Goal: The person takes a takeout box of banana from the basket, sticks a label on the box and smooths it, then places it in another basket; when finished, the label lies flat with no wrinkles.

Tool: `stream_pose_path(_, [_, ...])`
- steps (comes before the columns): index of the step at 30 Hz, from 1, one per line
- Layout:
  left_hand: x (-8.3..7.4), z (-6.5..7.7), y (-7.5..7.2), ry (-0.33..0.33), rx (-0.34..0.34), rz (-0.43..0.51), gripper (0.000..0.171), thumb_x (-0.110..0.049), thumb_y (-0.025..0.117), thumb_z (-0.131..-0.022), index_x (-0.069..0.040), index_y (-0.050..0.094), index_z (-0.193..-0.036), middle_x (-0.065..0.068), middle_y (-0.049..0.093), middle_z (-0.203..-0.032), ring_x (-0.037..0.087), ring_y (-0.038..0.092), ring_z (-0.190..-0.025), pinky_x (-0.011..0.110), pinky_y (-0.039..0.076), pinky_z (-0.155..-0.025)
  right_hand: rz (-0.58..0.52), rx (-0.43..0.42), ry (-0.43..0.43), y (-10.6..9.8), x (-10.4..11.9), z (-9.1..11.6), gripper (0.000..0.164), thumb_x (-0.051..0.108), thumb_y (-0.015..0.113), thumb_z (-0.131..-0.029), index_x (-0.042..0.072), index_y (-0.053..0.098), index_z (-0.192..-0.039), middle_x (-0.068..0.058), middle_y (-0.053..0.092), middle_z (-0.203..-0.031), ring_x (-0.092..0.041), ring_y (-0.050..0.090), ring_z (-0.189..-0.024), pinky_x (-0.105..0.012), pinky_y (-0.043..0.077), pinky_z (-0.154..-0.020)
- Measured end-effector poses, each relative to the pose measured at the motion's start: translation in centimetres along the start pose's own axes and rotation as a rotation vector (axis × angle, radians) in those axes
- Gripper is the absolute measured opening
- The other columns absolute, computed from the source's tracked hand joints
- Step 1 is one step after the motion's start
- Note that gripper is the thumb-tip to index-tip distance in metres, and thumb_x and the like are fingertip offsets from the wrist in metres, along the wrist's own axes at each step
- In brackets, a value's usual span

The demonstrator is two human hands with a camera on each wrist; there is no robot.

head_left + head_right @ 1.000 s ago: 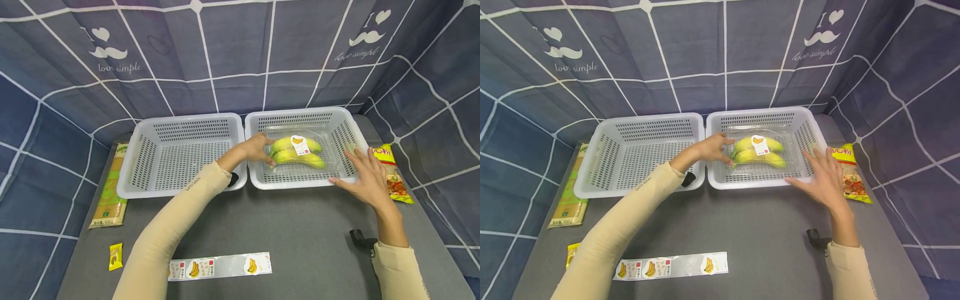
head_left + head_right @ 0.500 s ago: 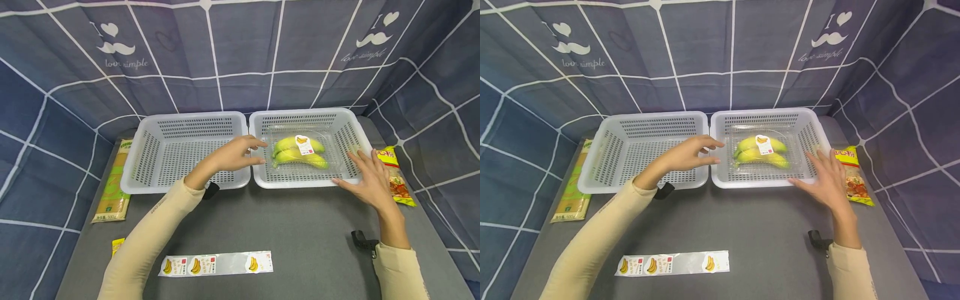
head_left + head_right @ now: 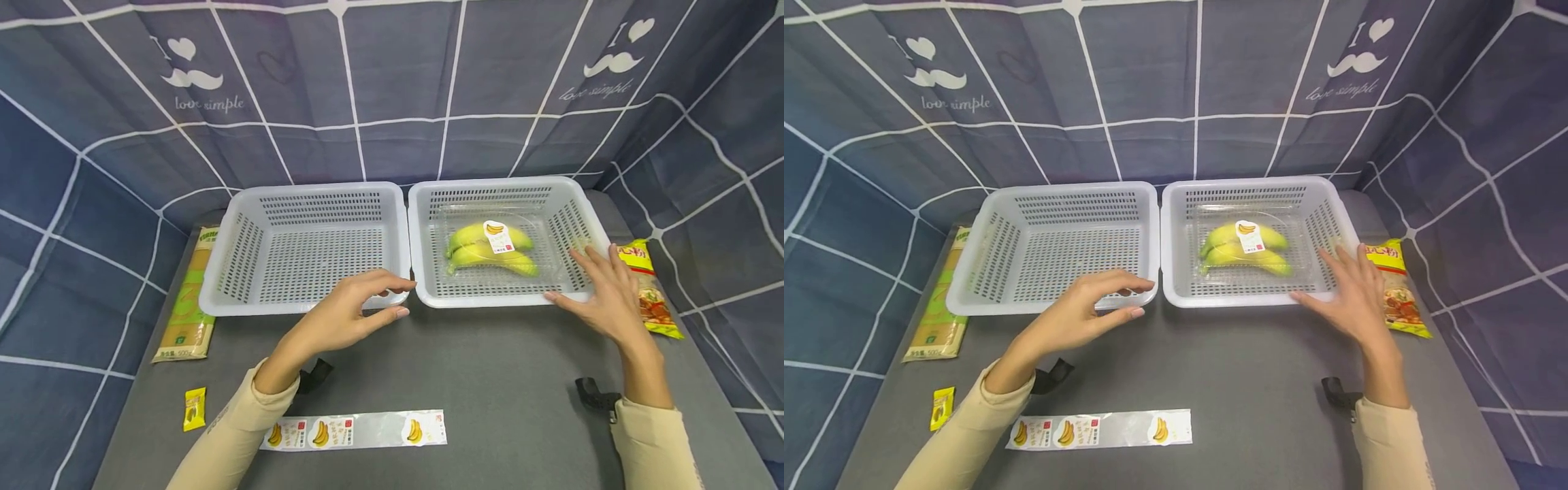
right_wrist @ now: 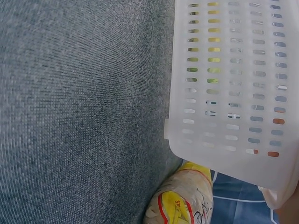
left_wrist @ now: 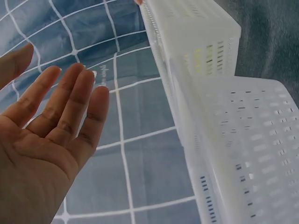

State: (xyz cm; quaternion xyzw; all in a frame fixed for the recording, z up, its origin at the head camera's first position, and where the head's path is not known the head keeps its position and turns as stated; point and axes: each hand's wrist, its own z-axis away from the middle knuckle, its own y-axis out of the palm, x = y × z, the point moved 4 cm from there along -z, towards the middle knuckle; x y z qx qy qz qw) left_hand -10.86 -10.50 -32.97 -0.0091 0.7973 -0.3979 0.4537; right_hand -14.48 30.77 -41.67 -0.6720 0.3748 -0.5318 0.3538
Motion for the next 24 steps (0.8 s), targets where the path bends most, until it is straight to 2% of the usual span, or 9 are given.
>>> stream_pose_path(6, [0.1,3.3,-0.6,-0.014,-0.099,0.019,0.033,-0.014,0.069,-0.092,-0.013,0.066,-0.124,0.000,0.067,-0.119,0.015,0.063,-0.108,0.032,0.052,-0.091,-0.015,-0.005,-0.008,0.2,0.5,-0.3,0.094,0.046,0.083,-0.070,0.012,0.044,-0.148,-0.024,0.034,-0.154,-0.044,0.003,-0.150,-0.070,0.007,-0.108])
stream_pose_path(9, [0.5,5.1,-0.8,-0.054,-0.155,-0.001,0.033,-0.012,0.070,-0.091,-0.013,0.066,-0.124,-0.002,0.067,-0.120,0.013,0.062,-0.109,0.032,0.051,-0.091,-0.013,-0.006,-0.011,0.1,0.6,-0.5,0.092,0.045,0.084,-0.070,0.011,0.045,-0.147,-0.024,0.034,-0.154,-0.044,0.003,-0.150,-0.070,0.007,-0.109])
stream_pose_path(15, [0.8,8.0,-0.8,-0.147,-0.191,-0.033,0.038,-0.014,0.069,-0.092,-0.021,0.062,-0.128,-0.006,0.065,-0.122,0.010,0.061,-0.112,0.035,0.051,-0.093,0.002,-0.006,-0.018,0.1,0.5,-0.5,0.090,0.047,0.082,-0.071,0.011,0.046,-0.146,-0.024,0.035,-0.153,-0.046,0.004,-0.150,-0.070,0.007,-0.110])
stream_pose_path(20, [1.2,10.2,-1.3,-0.173,-0.271,-0.100,0.044,-0.009,0.073,-0.088,-0.019,0.063,-0.129,-0.003,0.065,-0.123,0.013,0.060,-0.115,0.024,0.047,-0.098,0.016,-0.010,-0.031,-0.1,0.3,-0.1,0.092,0.051,0.080,-0.074,0.010,0.044,-0.147,-0.024,0.034,-0.153,-0.047,0.005,-0.149,-0.069,0.005,-0.112])
stream_pose_path(24, [1.4,12.0,-1.7,-0.221,-0.319,-0.212,0.048,-0.009,0.074,-0.086,-0.018,0.062,-0.131,-0.002,0.063,-0.125,0.015,0.058,-0.116,0.023,0.045,-0.097,0.014,-0.089,-0.058,-0.6,1.0,0.6,0.091,0.046,0.083,-0.071,0.007,0.048,-0.144,-0.024,0.040,-0.150,-0.046,0.017,-0.147,-0.067,0.010,-0.114])
